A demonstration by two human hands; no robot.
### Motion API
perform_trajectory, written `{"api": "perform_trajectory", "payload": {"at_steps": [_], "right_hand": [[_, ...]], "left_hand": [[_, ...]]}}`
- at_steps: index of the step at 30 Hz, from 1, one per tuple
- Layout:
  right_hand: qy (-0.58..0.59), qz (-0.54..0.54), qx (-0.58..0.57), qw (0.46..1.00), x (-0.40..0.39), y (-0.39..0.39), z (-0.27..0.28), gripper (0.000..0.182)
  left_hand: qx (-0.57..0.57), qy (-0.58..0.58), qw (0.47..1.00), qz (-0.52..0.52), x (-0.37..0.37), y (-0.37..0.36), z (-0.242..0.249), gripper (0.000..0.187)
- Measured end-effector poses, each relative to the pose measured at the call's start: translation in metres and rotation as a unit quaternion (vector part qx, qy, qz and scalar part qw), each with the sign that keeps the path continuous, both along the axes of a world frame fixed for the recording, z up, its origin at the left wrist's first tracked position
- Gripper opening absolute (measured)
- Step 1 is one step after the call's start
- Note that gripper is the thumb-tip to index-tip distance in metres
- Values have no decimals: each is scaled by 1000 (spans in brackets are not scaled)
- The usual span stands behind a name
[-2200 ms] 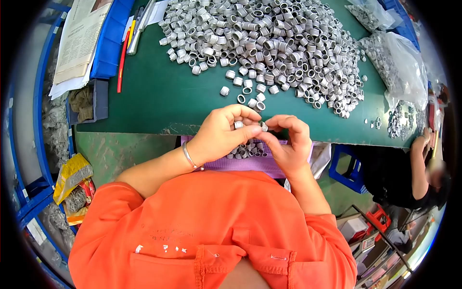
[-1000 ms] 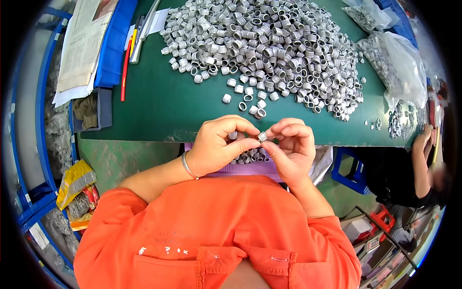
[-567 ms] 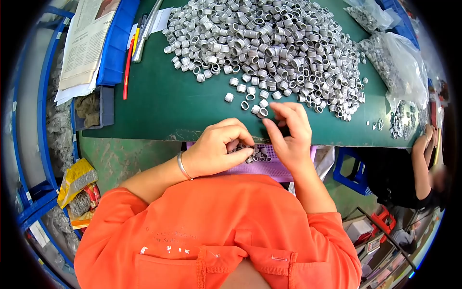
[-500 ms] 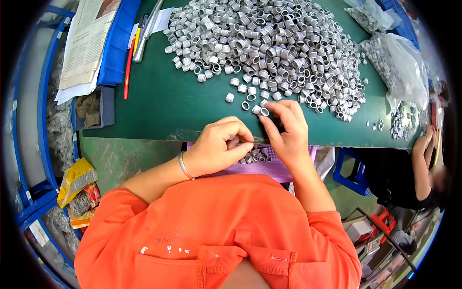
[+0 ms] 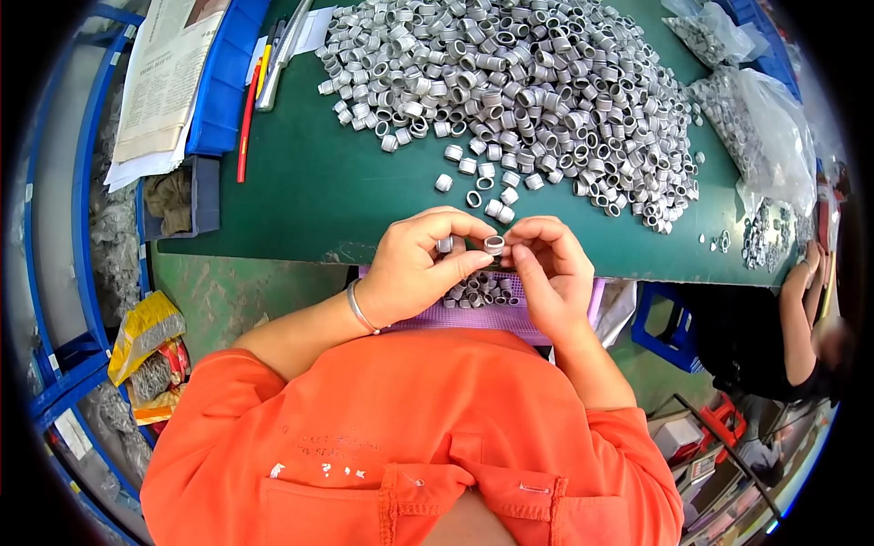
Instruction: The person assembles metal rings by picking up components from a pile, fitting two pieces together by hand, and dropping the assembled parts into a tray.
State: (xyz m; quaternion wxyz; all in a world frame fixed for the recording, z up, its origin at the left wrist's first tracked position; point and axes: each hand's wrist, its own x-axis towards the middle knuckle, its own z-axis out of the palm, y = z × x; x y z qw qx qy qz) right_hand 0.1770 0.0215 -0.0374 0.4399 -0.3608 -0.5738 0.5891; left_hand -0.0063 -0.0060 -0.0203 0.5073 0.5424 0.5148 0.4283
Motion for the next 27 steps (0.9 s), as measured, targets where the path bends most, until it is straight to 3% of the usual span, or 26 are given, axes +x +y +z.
{"api": "perform_trajectory", "payload": {"at_steps": [1,6,11,14,16,19,22,27], "right_hand": [[19,13,-94,995,1,-1,2,18],[100,73,-167,978,1,-1,7,16],[128,59,-114,983,-2,-1,3,14],[132,51,-57,988,1,-1,-1,14],[124,49,-40,990,3,-2,0,15],[36,50,14,998,2,-3,5,16],[-134,15,220,966,3,5,0,19],[-270,-72,235,931,-1,21,-2,23]], "left_hand": [[9,-8,1000,-3,0,0,0,18],[49,13,999,3,1,-2,-1,16],[100,5,994,32,4,-1,-4,18],[40,-41,998,39,5,-3,1,19],[63,-28,998,-12,5,-2,4,18],[56,-7,997,-55,-1,-5,0,18],[43,1,997,-68,-7,-6,-3,14],[9,31,999,-31,-3,-5,-1,10]]}}
